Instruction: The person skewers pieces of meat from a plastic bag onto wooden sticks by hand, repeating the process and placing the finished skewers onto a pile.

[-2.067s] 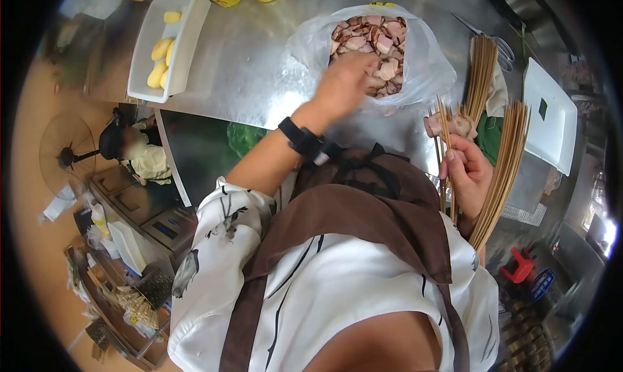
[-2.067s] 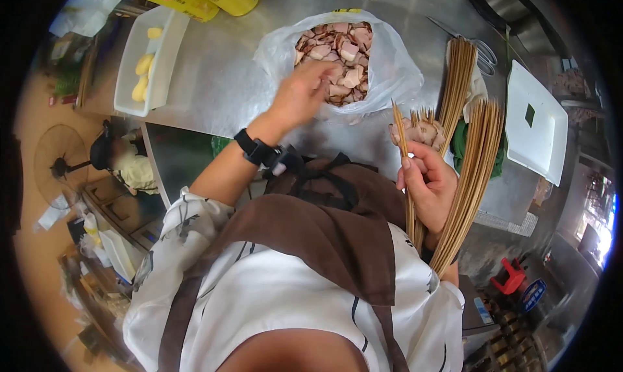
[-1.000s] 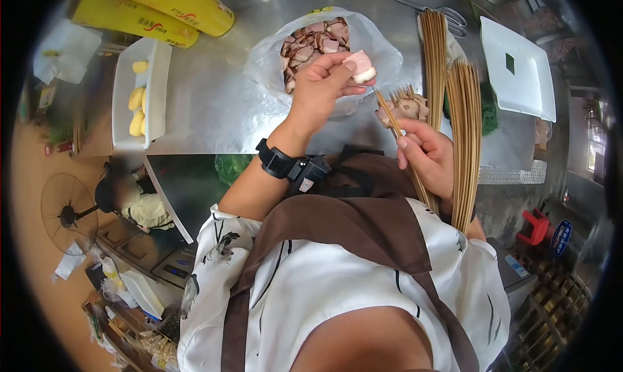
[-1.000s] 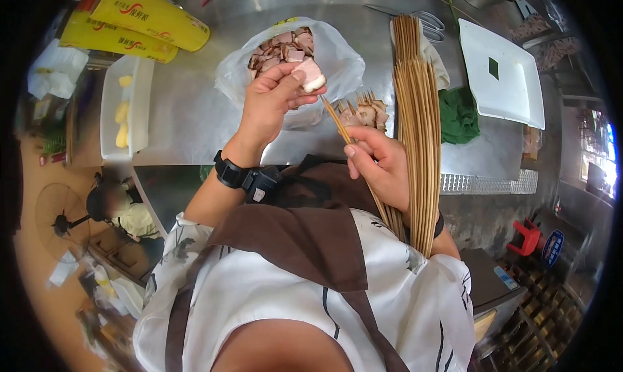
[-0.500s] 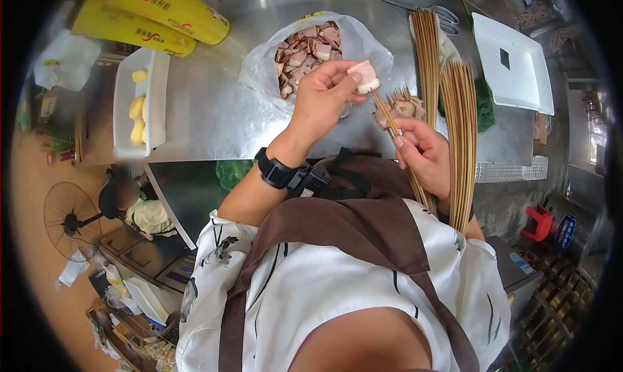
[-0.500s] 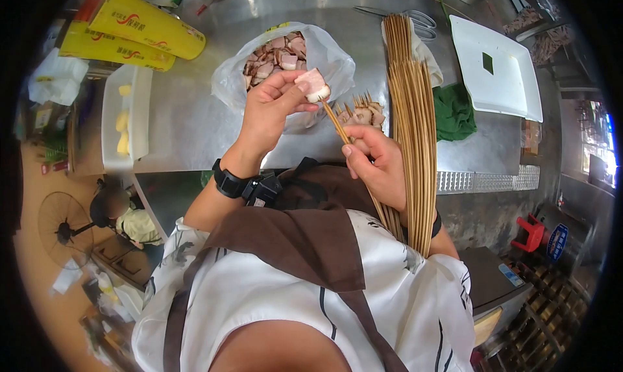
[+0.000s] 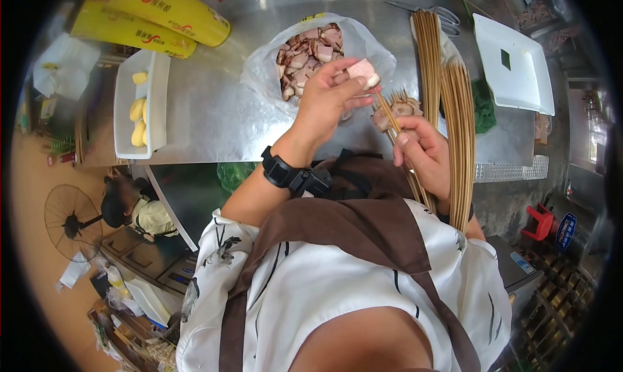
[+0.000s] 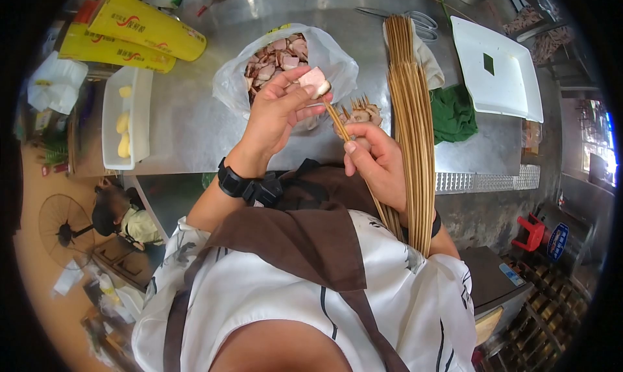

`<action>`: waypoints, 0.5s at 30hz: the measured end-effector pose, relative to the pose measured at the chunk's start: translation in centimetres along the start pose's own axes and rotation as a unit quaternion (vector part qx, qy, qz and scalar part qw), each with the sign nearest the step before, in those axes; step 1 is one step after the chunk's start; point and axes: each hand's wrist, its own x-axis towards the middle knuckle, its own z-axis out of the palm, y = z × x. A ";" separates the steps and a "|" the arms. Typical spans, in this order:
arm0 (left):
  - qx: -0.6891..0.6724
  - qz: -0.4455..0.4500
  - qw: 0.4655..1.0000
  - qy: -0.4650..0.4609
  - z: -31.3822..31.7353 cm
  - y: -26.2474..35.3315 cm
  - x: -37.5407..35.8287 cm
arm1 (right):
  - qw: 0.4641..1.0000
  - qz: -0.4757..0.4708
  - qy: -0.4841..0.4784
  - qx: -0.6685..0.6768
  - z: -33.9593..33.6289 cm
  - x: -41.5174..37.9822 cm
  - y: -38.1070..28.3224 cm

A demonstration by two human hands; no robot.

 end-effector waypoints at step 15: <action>0.112 0.002 0.992 -0.052 0.1 -1.0 0.1 | 1.000 -0.018 -0.007 -0.012 -0.3 -0.1 0.0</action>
